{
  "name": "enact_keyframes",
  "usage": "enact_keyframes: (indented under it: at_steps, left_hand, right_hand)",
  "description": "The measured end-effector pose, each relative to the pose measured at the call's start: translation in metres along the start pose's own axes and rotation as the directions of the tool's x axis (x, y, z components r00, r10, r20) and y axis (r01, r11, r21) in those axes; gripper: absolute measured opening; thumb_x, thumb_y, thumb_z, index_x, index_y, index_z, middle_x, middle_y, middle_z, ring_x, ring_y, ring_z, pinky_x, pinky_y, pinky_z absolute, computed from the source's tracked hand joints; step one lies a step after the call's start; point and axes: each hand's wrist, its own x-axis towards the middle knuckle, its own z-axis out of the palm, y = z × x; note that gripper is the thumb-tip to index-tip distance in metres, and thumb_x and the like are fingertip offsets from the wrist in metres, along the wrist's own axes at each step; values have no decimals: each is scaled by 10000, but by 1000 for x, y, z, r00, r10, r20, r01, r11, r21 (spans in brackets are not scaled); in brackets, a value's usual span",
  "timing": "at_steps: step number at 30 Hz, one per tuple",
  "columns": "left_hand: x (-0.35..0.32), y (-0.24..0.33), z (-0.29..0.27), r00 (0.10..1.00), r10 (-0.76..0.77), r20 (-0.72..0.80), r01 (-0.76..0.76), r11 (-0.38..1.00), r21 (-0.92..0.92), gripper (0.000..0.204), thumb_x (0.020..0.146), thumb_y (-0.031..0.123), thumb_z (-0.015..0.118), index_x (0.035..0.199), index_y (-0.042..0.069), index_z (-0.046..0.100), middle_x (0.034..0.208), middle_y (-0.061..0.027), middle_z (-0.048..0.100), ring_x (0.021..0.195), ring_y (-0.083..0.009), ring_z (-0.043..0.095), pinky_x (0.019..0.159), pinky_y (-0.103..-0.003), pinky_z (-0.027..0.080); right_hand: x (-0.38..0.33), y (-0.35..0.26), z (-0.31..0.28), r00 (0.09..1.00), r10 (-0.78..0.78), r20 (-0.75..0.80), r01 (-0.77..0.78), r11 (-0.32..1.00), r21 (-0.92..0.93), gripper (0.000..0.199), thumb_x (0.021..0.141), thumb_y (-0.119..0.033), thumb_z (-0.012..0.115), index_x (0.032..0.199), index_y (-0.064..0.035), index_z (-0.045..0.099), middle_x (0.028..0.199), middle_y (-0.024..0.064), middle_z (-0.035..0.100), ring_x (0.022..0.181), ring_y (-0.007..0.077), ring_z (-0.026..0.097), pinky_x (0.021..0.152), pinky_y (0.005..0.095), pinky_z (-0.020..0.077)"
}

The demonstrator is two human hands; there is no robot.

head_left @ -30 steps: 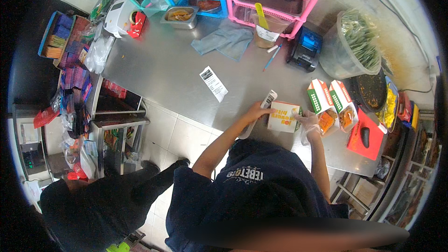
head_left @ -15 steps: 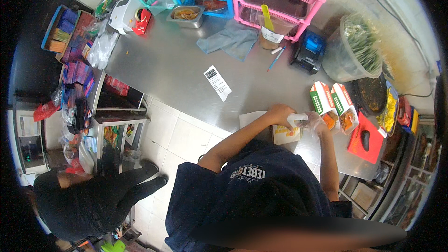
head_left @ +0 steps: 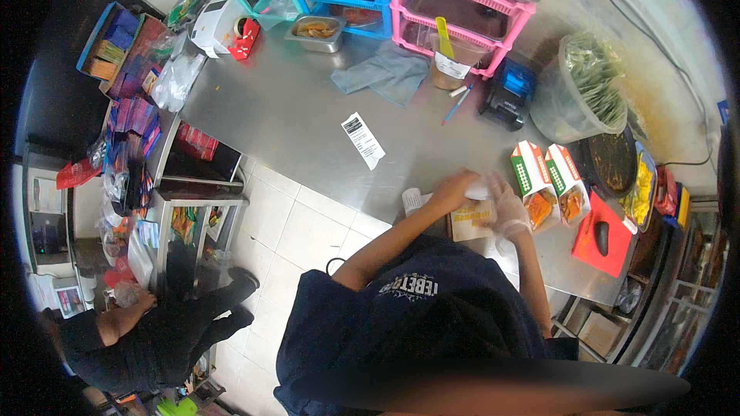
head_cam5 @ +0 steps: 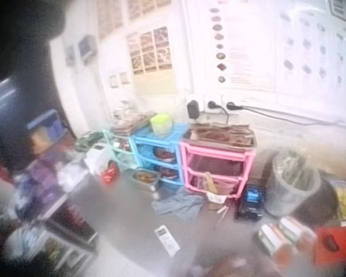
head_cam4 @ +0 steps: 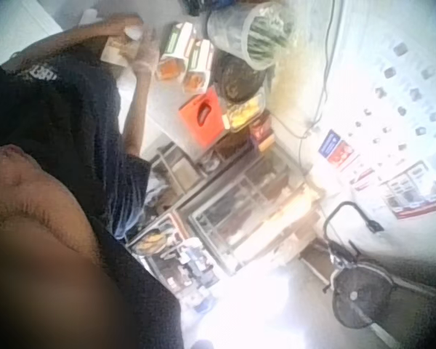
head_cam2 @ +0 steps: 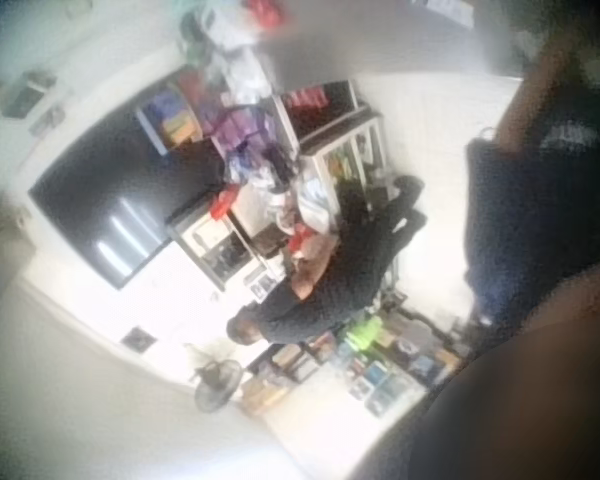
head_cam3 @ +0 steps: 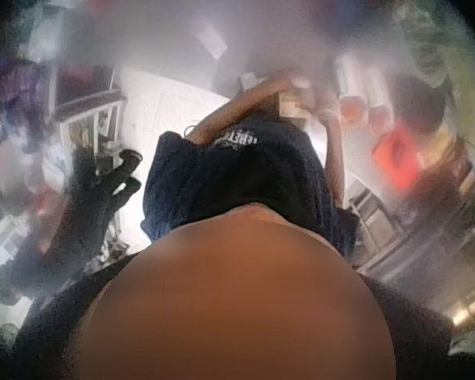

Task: The person assembles takeout orders by placing food items into boxes and containers. They handle receipts, boxes, and containers, and retrieve items from a display case and storage bins. The person also places receipts into boxes and stacks containers.

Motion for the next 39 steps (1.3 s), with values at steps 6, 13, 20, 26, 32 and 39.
enact_keyframes:
  at_steps: [6,13,20,26,32,39]
  left_hand:
    - [-63,-67,-91,742,-381,-552,542,826,158,600,750,109,669,1316,76,476,1292,-120,520,952,-321,640,762,-427,529]
    - [-122,-113,-119,911,-187,-369,356,809,468,644,744,108,681,1349,131,464,1404,-23,464,891,-263,668,728,-391,559]
    - [-136,-96,-115,884,-314,-346,436,820,371,699,713,122,718,1358,163,453,1427,-14,441,939,-268,656,755,-383,554]
    - [-174,-58,-120,792,-398,-464,491,866,95,576,755,30,669,1302,98,505,1316,-99,529,964,-323,643,799,-395,531]
    - [-160,-21,-112,858,-346,-380,195,903,-382,320,842,33,619,1161,59,616,1019,-161,672,904,-324,665,806,-353,507]
    - [-54,38,-91,925,360,118,-374,919,125,485,754,10,593,1220,144,591,1250,-55,590,1039,-290,619,829,-392,526]
  right_hand:
    - [-1,-41,2,943,-149,298,253,903,-349,1168,614,-565,782,1512,-218,120,1435,151,358,1387,346,241,1095,571,225]
    - [121,-90,-5,985,-131,109,120,987,104,1095,597,-439,783,1496,-214,200,1289,227,453,1225,409,417,1031,477,363]
    - [183,-201,12,995,-104,-8,104,994,29,1053,608,-421,768,1498,-234,238,1428,202,341,1325,355,332,1058,412,338]
    - [173,-160,25,897,-122,-426,163,985,60,859,726,-391,706,1461,-172,320,1413,162,373,1309,322,344,1044,452,320]
    - [96,12,24,563,522,-641,-475,839,266,352,815,-241,612,1147,-125,592,1003,88,625,944,290,596,854,399,458]
    - [17,8,56,958,91,-272,-144,973,-182,181,847,-196,551,975,-89,623,815,100,613,761,243,609,732,379,487]
